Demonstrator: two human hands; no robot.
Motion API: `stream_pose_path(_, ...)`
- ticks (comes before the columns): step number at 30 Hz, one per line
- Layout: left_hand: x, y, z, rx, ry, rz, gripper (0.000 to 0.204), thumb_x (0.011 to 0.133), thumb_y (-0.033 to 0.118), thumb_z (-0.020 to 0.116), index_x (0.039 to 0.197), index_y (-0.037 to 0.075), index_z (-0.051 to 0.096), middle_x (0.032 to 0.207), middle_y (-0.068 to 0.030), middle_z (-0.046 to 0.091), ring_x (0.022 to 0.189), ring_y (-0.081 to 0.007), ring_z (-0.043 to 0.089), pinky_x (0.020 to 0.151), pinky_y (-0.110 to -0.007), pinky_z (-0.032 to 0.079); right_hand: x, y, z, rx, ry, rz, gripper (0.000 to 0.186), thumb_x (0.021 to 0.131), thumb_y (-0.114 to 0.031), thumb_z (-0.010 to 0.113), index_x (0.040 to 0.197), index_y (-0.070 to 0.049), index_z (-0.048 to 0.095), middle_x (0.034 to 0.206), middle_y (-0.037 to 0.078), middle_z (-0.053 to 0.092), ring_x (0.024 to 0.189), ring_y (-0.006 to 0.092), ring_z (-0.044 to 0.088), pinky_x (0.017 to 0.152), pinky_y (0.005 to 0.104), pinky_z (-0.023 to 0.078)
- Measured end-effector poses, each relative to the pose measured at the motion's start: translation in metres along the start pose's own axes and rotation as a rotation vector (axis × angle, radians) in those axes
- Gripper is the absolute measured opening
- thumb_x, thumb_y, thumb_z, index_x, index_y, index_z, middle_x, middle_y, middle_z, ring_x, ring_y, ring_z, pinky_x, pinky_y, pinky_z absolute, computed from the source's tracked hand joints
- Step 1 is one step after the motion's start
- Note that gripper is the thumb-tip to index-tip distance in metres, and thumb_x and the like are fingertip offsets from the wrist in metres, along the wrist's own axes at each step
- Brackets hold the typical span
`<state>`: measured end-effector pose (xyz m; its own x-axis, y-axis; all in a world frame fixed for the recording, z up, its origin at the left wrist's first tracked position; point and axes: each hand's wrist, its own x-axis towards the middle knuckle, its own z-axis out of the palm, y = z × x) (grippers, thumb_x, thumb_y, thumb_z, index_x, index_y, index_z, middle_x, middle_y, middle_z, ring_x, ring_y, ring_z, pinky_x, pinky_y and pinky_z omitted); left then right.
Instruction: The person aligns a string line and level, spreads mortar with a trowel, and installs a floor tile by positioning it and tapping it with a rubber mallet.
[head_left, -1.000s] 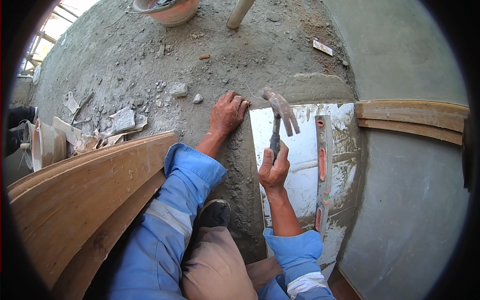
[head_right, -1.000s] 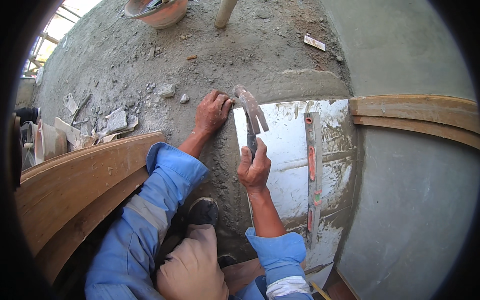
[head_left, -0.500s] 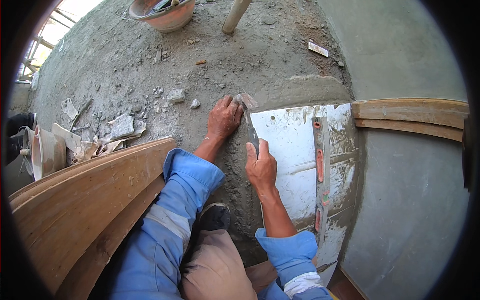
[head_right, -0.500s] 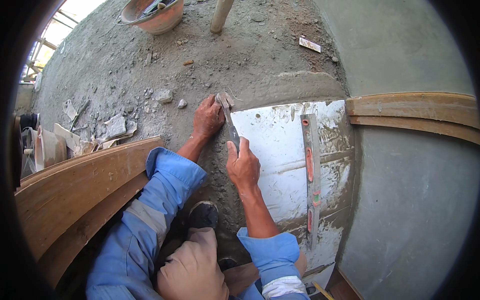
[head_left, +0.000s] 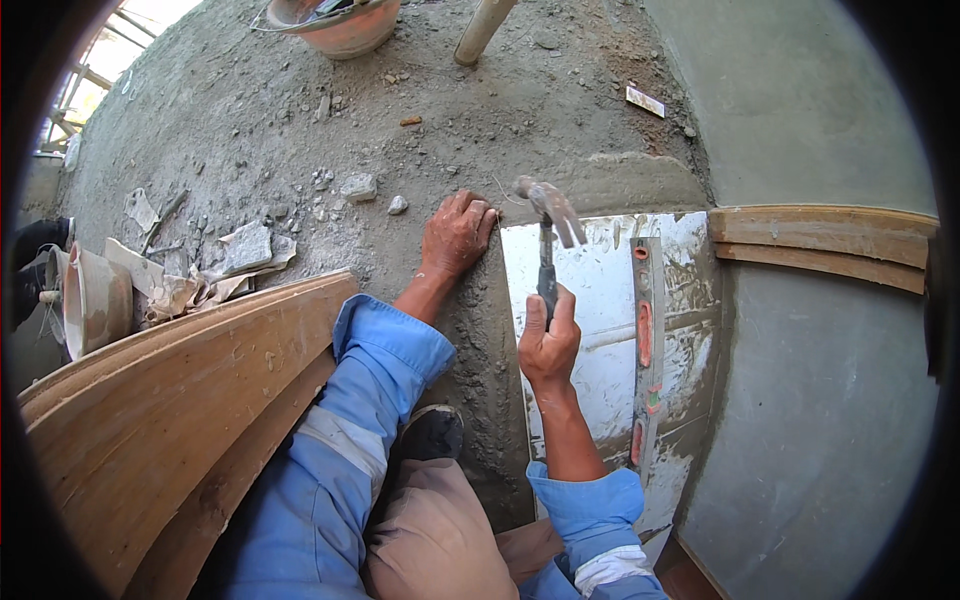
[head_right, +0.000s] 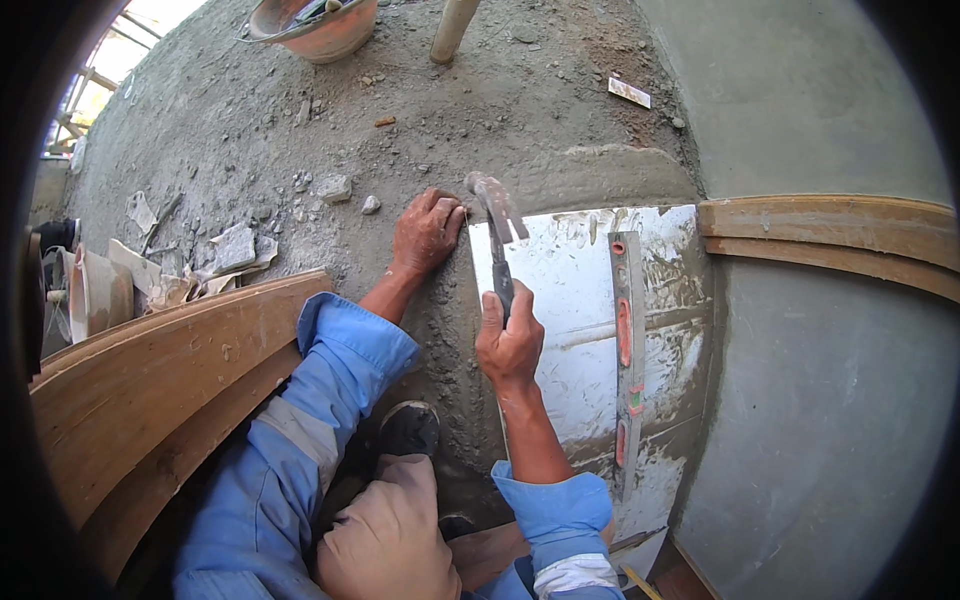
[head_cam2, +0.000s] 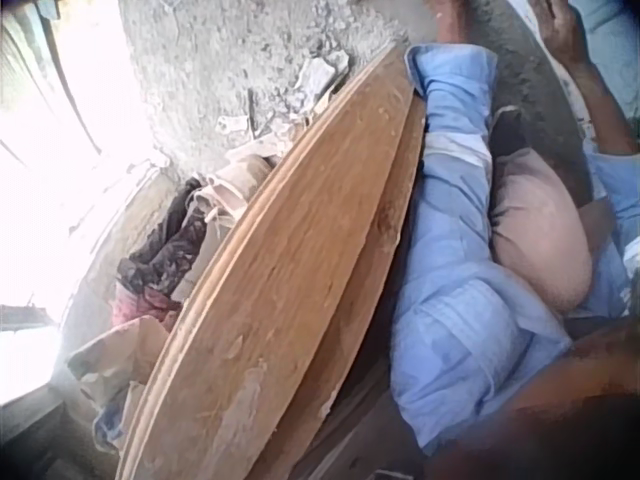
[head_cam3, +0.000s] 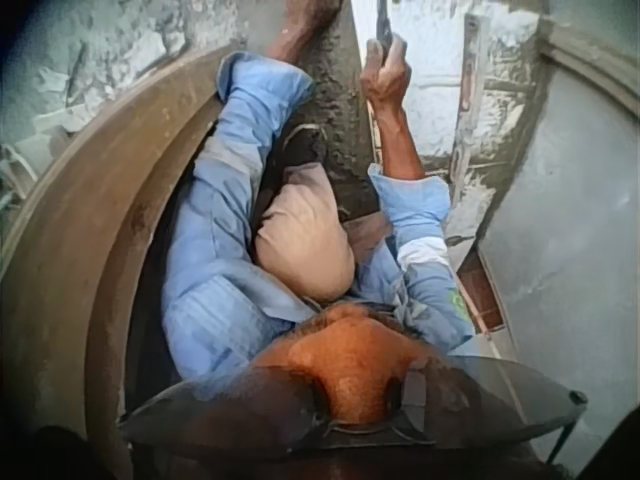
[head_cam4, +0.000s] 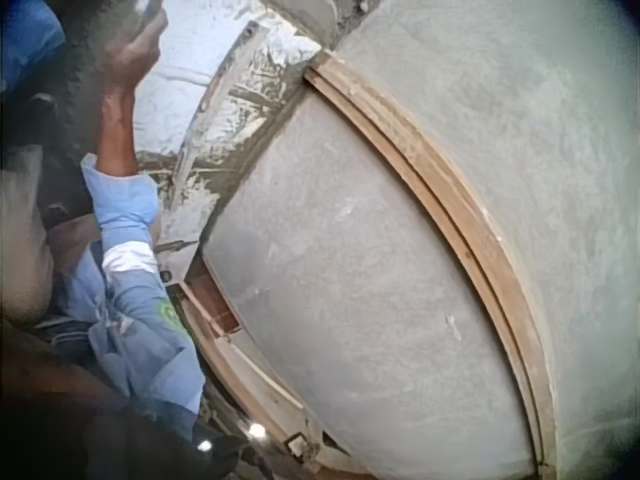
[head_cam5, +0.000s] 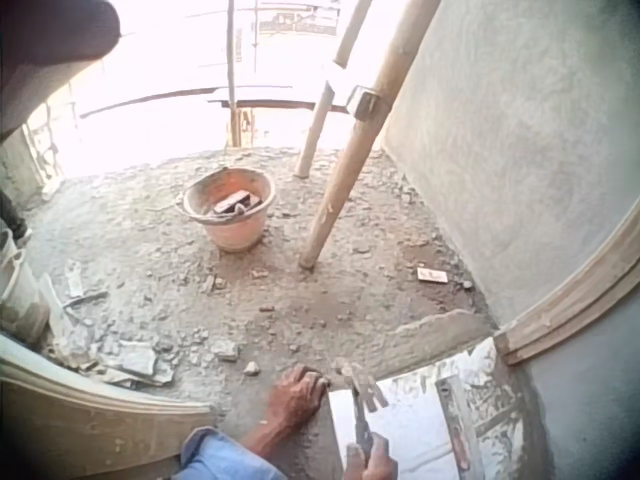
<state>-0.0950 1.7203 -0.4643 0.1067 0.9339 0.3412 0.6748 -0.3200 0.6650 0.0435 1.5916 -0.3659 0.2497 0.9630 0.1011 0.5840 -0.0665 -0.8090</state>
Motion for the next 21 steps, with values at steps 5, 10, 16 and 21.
stream_pose_path(5,0.003,0.006,0.002,0.016,0.003,0.005,0.011,0.088,0.018,0.068,0.089,0.008,0.068,0.093,-0.0066,0.064,0.088,-0.0292,0.065,0.074,-0.041,0.053,0.012,0.023,0.002,-0.235,-0.137,0.040,0.028,0.100,-0.025,0.057,0.114,-0.001,0.053,0.078,0.025,0.067,0.071,0.0448,0.067,0.059,0.0491,0.051)
stream_pose_path(10,0.000,0.005,0.002,0.018,-0.017,-0.013,0.011,0.089,0.018,0.068,0.088,0.007,0.068,0.091,-0.0065,0.064,0.086,-0.0289,0.065,0.073,-0.041,0.053,0.014,0.009,-0.004,-0.082,-0.091,0.026,0.031,0.101,-0.029,0.057,0.114,0.000,0.054,0.080,0.024,0.067,0.073,0.0440,0.068,0.062,0.0468,0.052)
stream_pose_path(16,0.001,0.004,0.002,0.016,-0.002,-0.009,0.011,0.089,0.017,0.068,0.087,0.007,0.068,0.091,-0.0064,0.064,0.085,-0.0286,0.065,0.072,-0.041,0.053,0.006,0.006,-0.014,-0.005,-0.044,-0.038,0.029,0.104,-0.026,0.053,0.115,0.001,0.053,0.076,0.011,0.061,0.065,0.0181,0.059,0.059,0.0335,0.048)
stream_pose_path(21,0.003,0.006,0.004,0.000,0.023,0.028,0.011,0.088,0.017,0.068,0.088,0.007,0.068,0.091,-0.0068,0.064,0.085,-0.0287,0.065,0.073,-0.041,0.053,0.005,0.022,-0.007,-0.034,-0.012,-0.108,0.031,0.099,-0.023,0.059,0.116,0.002,0.054,0.080,0.020,0.067,0.068,0.0369,0.069,0.059,0.0423,0.053)
